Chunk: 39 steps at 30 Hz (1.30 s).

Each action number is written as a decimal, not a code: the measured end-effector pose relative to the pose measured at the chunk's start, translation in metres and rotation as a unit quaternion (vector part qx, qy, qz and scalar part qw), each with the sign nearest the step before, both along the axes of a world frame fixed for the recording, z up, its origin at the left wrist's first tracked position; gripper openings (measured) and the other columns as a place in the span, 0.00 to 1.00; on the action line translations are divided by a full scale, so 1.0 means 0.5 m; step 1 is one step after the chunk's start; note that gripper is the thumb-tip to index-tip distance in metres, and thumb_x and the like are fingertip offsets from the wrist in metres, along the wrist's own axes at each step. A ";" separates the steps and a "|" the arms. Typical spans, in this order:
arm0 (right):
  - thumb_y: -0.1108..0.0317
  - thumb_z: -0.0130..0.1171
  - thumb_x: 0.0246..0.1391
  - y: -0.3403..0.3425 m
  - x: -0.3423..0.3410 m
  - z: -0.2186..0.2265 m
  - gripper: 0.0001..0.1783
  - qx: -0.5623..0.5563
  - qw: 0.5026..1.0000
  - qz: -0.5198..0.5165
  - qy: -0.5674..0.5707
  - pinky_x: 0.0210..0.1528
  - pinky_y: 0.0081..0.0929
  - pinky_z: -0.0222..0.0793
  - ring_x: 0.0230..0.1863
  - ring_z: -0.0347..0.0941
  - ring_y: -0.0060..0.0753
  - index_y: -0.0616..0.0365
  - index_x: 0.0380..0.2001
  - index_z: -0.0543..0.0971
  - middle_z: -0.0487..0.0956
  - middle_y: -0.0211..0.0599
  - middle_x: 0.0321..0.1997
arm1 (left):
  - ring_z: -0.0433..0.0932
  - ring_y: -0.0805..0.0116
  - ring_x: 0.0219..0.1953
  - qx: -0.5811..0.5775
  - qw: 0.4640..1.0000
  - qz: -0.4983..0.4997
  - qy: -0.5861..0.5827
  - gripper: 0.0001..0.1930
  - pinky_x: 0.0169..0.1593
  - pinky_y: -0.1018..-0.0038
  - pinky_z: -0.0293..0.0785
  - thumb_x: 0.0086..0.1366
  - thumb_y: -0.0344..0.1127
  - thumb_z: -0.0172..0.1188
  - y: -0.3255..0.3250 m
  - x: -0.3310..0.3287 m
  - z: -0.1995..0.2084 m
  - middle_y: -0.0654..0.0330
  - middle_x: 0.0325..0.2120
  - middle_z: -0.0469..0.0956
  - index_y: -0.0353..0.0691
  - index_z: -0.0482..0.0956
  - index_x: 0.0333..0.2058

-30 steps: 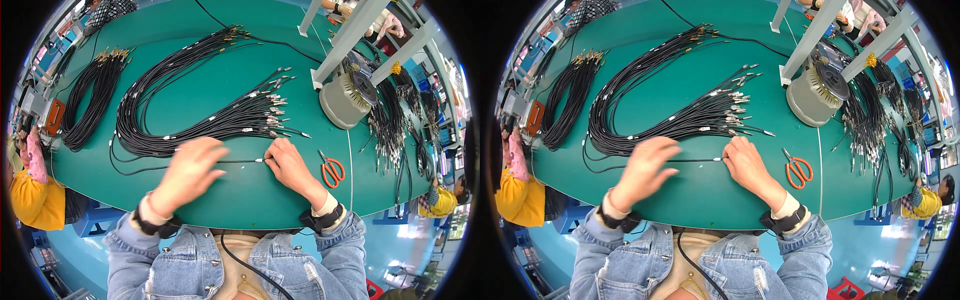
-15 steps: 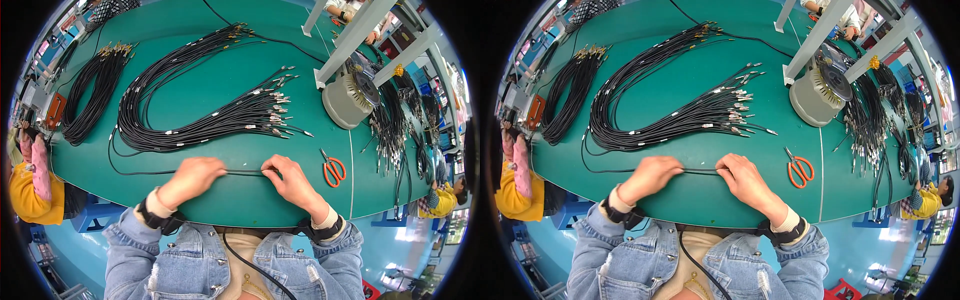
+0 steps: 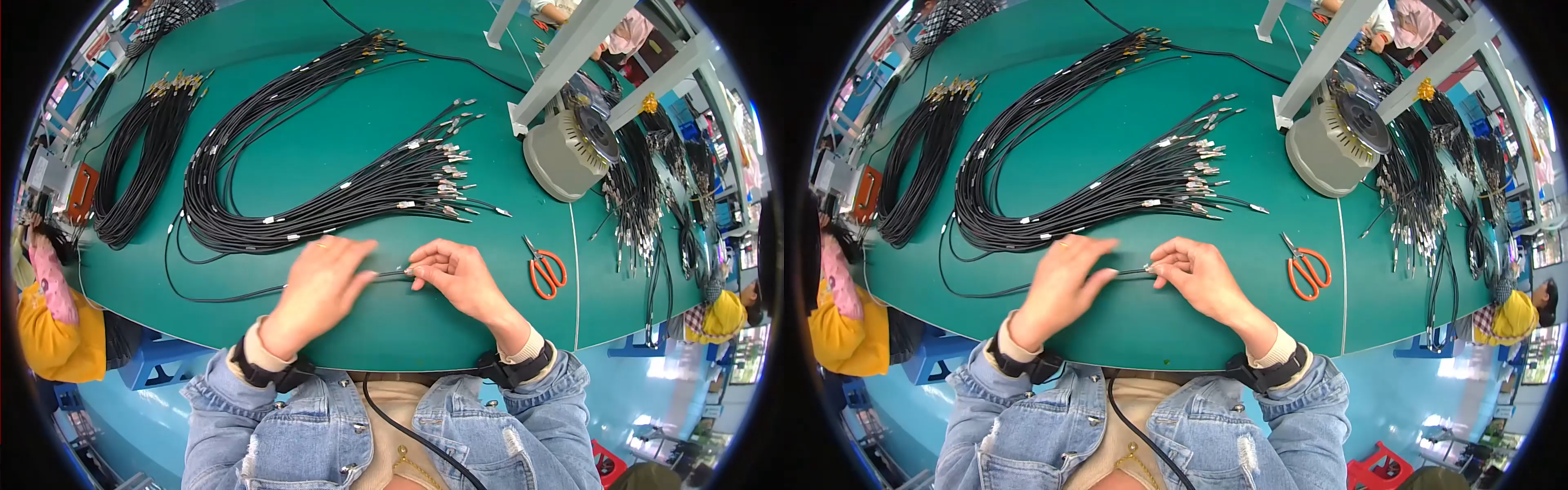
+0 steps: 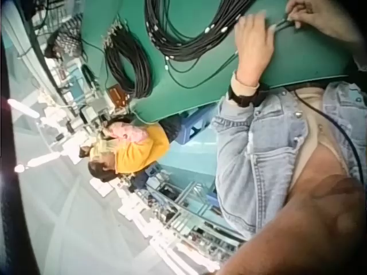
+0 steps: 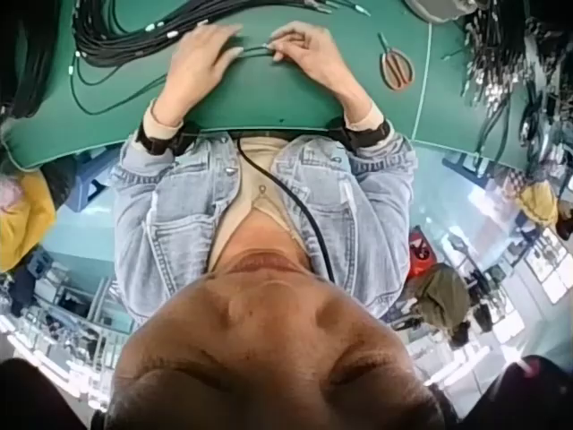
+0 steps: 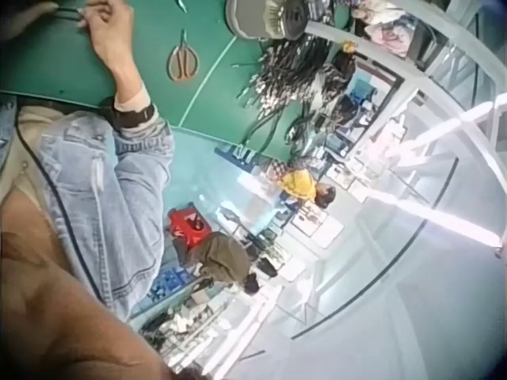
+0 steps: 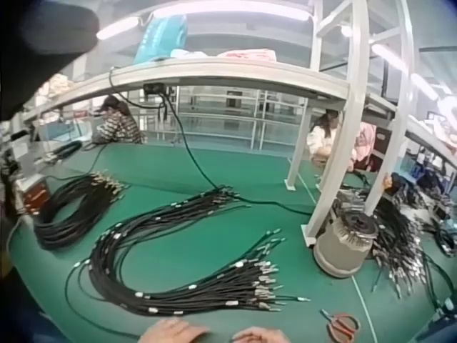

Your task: The person picks up a cable, presses a small yellow piece onto the connector by hand, and sets it back down. This process is repeated for several cables before the person gathers and rearranges them on the green work surface.

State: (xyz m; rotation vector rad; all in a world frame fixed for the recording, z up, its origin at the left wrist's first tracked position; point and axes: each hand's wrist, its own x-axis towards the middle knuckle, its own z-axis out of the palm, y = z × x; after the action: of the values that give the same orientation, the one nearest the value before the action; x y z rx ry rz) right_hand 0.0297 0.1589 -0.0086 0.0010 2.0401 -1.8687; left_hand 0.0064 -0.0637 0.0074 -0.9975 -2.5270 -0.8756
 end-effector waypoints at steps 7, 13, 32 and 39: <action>0.74 0.57 0.55 0.014 0.011 -0.008 0.09 -0.024 0.997 -0.074 0.021 0.41 0.20 0.71 0.35 0.75 0.21 0.67 0.39 0.76 0.78 0.35 0.34 | 0.75 0.63 0.19 0.110 0.968 -0.053 -0.218 0.07 0.23 0.73 0.69 0.57 0.27 0.62 0.067 0.005 -0.066 0.55 0.21 0.78 0.35 0.77 0.35; 0.71 0.57 0.55 0.175 -0.016 0.053 0.07 0.000 0.945 -0.288 0.152 0.39 0.19 0.67 0.32 0.71 0.20 0.63 0.36 0.77 0.77 0.29 0.31 | 0.73 0.69 0.18 0.098 0.961 -0.067 -0.251 0.05 0.22 0.77 0.67 0.56 0.26 0.62 0.066 0.014 -0.051 0.56 0.21 0.77 0.34 0.77 0.32; 0.60 0.63 0.50 0.432 -0.141 0.081 0.12 -0.030 0.855 -0.494 0.157 0.35 0.20 0.58 0.31 0.63 0.17 0.58 0.31 0.79 0.73 0.24 0.28 | 0.67 0.80 0.17 0.112 0.957 -0.050 -0.265 0.05 0.21 0.82 0.62 0.56 0.23 0.61 0.073 0.003 -0.060 0.62 0.17 0.74 0.32 0.75 0.31; 0.65 0.61 0.52 0.443 -0.134 0.089 0.06 -0.158 0.859 -0.453 0.178 0.38 0.21 0.59 0.31 0.64 0.17 0.54 0.30 0.78 0.74 0.22 0.28 | 0.69 0.79 0.17 0.123 0.955 -0.038 -0.267 0.05 0.22 0.81 0.64 0.55 0.23 0.62 0.073 0.004 -0.058 0.60 0.19 0.76 0.32 0.76 0.31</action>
State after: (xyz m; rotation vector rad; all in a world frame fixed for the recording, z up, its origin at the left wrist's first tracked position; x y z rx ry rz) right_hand -0.0371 0.3804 0.0361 0.6923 2.1085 -2.9448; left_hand 0.0086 -0.0270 -0.0215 -0.8701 -2.7049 -1.6280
